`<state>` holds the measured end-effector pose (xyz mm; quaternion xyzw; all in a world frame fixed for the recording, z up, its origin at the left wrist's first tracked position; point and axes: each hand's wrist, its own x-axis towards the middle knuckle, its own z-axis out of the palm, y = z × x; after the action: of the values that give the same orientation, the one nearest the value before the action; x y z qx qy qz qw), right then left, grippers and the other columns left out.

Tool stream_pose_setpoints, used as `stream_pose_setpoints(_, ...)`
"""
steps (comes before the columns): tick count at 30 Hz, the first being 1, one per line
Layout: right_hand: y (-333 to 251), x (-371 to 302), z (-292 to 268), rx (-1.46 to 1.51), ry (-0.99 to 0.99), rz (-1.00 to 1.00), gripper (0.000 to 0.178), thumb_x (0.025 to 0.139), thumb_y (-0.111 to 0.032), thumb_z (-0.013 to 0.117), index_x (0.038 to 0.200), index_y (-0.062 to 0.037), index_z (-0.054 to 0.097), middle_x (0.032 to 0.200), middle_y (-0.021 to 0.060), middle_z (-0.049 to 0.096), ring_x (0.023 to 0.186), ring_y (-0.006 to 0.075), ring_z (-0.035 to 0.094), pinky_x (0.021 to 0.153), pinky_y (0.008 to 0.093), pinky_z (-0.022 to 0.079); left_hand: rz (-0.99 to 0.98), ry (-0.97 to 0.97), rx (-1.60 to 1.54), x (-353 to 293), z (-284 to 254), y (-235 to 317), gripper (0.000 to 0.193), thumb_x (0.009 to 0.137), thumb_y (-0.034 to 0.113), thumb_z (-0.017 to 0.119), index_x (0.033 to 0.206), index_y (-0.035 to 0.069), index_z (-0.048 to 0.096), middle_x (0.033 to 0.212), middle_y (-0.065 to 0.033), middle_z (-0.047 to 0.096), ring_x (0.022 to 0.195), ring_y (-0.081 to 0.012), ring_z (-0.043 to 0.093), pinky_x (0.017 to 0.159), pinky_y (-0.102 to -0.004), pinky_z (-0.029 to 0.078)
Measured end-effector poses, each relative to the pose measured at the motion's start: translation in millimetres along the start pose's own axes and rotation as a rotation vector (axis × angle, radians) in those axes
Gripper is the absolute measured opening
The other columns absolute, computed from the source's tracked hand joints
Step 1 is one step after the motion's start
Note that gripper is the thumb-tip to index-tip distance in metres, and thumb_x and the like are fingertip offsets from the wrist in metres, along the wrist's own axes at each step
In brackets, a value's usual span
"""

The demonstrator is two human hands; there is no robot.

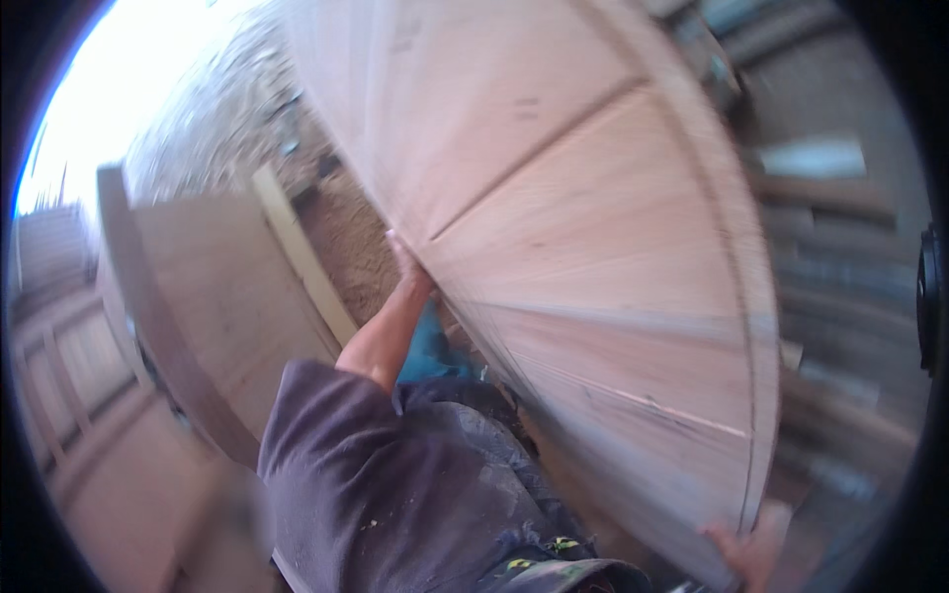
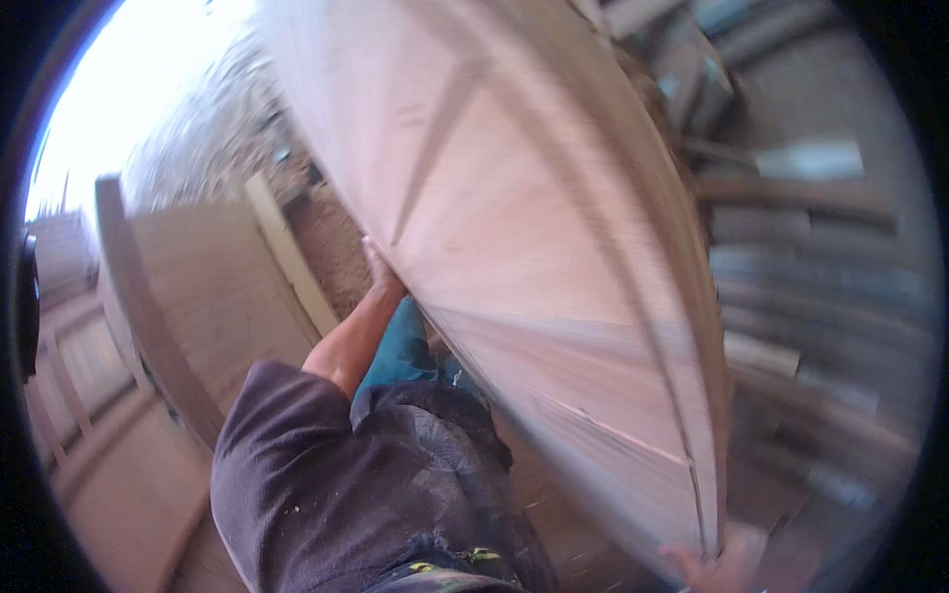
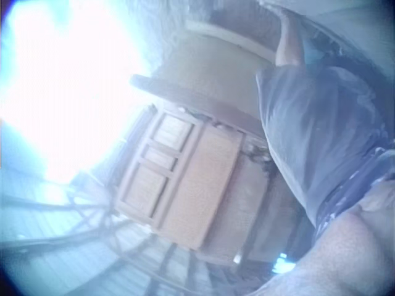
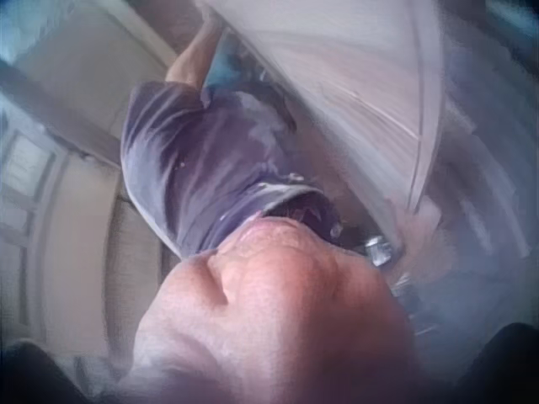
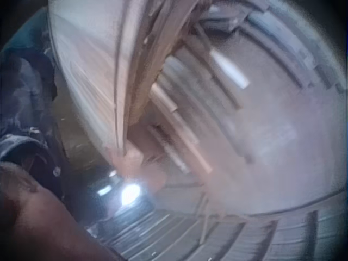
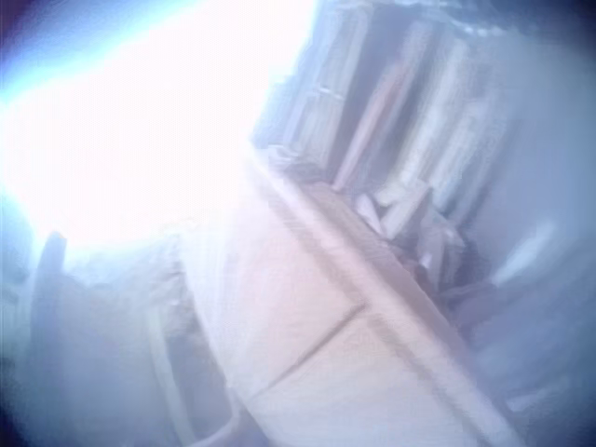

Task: The person uses an angle grinder with a sanding disc to smooth the surface of a large wooden panel. They then pick up a long wooden strip and place it against the panel before stacking the panel with others.

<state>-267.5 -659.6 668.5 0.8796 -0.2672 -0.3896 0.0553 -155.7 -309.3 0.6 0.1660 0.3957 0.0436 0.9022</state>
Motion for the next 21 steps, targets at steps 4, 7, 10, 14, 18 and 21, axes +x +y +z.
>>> stream_pose_setpoints(4,27.3,15.6,76.9,-0.043,0.279,-0.354,0.045,0.065,-0.045,0.091,0.089,-0.0109,0.077,0.091,0.0092,0.074,0.088,0.0346,0.068,0.086,0.0456,0.047,0.006,-0.048,0.316,3.8,-31.1,33.6,0.087,0.101,0.074,0.032,0.160,0.010,0.032,0.158,-0.0144,0.045,0.138,-0.0377,0.049,0.117,-0.0517,0.036)
stream_pose_setpoints(7,58.4,25.3,133.0,-0.018,0.321,-0.461,0.030,0.072,-0.032,0.087,0.093,-0.0125,0.075,0.088,0.0071,0.072,0.089,0.0308,0.069,0.080,0.0444,0.050,-0.105,-0.019,0.510,14.1,-29.9,45.4,0.087,0.101,0.074,0.033,0.160,0.010,0.032,0.158,-0.0144,0.046,0.138,-0.0375,0.049,0.117,-0.0516,0.037)
stream_pose_setpoints(10,70.3,41.5,186.5,0.025,0.307,-0.531,0.030,0.069,-0.021,0.084,0.095,-0.0101,0.073,0.085,0.0072,0.070,0.088,0.0302,0.070,0.076,0.0436,0.054,-0.167,-0.023,0.669,21.4,-21.5,43.0,0.086,0.101,0.073,0.033,0.160,0.010,0.033,0.158,-0.0143,0.046,0.137,-0.0373,0.050,0.116,-0.0514,0.037)
stream_pose_setpoints(14,91.4,71.9,254.0,0.070,0.231,-0.545,0.037,0.064,-0.011,0.080,0.100,-0.0072,0.070,0.093,0.0083,0.070,0.090,0.0299,0.070,0.074,0.0447,0.057,-0.197,-0.014,0.816,24.4,-22.5,32.9,0.085,0.101,0.072,0.034,0.160,0.010,0.033,0.158,-0.0143,0.046,0.137,-0.0370,0.050,0.116,-0.0512,0.038)
stream_pose_setpoints(18,96.9,111.4,318.1,0.116,0.303,-0.572,0.042,0.063,-0.010,0.081,0.103,-0.0069,0.070,0.099,0.0084,0.071,0.091,0.0293,0.070,0.073,0.0430,0.058,-0.225,0.003,0.877,29.0,-33.4,29.4,0.085,0.102,0.072,0.035,0.160,0.010,0.033,0.157,-0.0142,0.047,0.137,-0.0368,0.051,0.116,-0.0510,0.038)
stream_pose_setpoints(21,96.8,149.2,358.2,0.161,0.369,-0.595,0.047,0.061,-0.012,0.082,0.107,-0.0061,0.071,0.101,0.0070,0.072,0.088,0.0278,0.070,0.070,0.0407,0.058,-0.235,0.026,0.905,38.8,-39.8,24.9,0.084,0.102,0.071,0.036,0.160,0.010,0.033,0.157,-0.0142,0.047,0.136,-0.0366,0.051,0.115,-0.0509,0.038)
